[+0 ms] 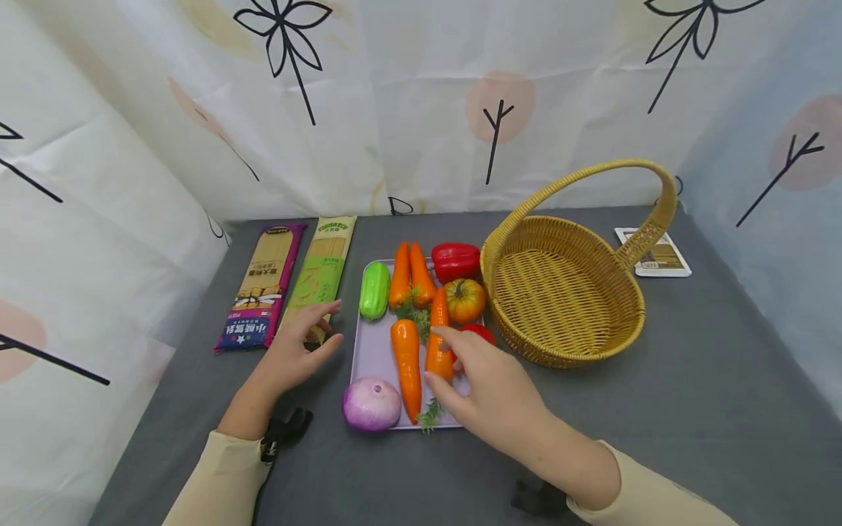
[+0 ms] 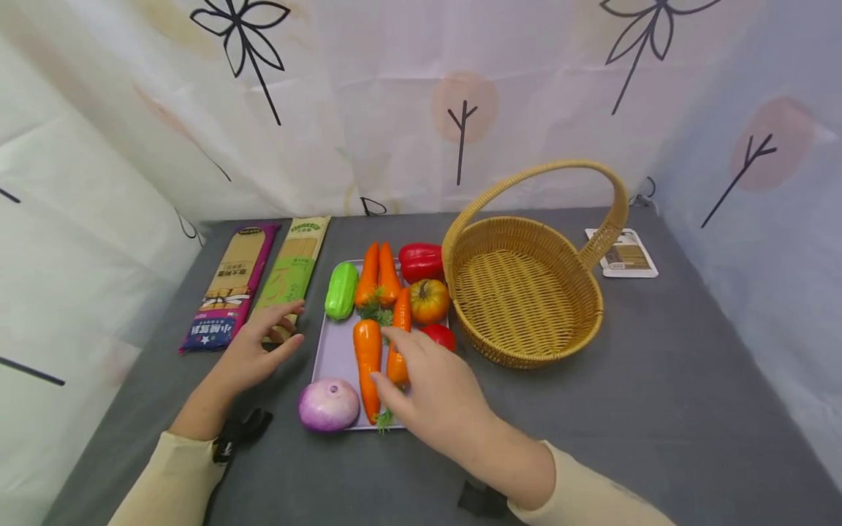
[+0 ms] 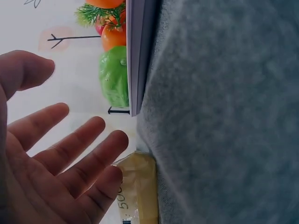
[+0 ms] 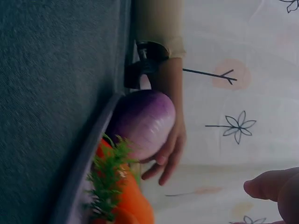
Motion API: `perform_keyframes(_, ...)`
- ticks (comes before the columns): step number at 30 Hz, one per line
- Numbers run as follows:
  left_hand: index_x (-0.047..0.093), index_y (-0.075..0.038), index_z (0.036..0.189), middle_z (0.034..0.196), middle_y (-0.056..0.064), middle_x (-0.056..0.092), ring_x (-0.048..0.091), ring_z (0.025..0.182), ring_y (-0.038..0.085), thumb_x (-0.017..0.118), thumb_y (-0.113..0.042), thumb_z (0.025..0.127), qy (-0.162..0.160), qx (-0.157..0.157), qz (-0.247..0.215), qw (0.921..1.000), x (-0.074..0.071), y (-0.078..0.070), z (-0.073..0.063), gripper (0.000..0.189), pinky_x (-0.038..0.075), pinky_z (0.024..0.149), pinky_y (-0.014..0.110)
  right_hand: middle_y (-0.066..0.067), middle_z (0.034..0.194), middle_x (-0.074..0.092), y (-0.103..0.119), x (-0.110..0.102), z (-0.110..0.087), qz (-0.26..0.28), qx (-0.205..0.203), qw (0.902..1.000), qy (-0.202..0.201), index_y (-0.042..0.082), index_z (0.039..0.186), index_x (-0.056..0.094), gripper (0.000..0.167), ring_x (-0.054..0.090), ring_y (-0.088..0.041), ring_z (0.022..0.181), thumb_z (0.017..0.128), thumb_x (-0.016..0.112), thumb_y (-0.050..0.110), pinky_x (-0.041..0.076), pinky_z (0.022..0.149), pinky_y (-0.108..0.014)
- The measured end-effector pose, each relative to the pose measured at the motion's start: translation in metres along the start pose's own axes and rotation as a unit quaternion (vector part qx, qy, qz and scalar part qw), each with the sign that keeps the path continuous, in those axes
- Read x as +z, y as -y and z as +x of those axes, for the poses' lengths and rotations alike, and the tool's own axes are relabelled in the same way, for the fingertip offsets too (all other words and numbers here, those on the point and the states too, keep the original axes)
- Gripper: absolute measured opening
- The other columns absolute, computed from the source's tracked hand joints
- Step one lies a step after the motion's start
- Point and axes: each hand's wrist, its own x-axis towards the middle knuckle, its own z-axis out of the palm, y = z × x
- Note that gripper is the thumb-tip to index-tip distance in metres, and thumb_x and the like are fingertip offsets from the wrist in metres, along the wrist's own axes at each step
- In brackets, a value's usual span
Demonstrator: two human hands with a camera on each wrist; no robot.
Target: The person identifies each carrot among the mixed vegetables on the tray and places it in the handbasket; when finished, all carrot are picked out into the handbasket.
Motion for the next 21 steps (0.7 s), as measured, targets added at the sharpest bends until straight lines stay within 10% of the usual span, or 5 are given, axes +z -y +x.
perform_keyframes(8,0.055,-0.006,0.146,0.131,0.013,0.062,0.059,0.104,0.024,0.074,-0.013,0.094,0.028,-0.016,0.012,0.9994,0.007,-0.001,-0.001,0.055,0.053,0.086,0.047,0.001,0.105,0.069,-0.001,0.041,-0.004,0.010,0.040,0.9957,0.082,0.009,0.132,0.064,0.047,0.060,-0.008,0.083,0.093,0.075,0.033,0.054,0.072,-0.028)
perform_keyframes(21,0.065,-0.008,0.137,0.118,0.007,0.070,0.060,0.097,0.022,0.078,-0.020,0.090,0.025,0.003,0.074,0.9970,0.019,-0.006,0.001,0.050,0.053,0.087,0.046,0.003,0.080,0.066,-0.001,0.065,-0.004,-0.059,0.016,0.9935,0.096,0.006,0.124,0.066,0.038,0.057,-0.008,0.064,0.094,0.075,0.028,0.051,0.059,-0.027)
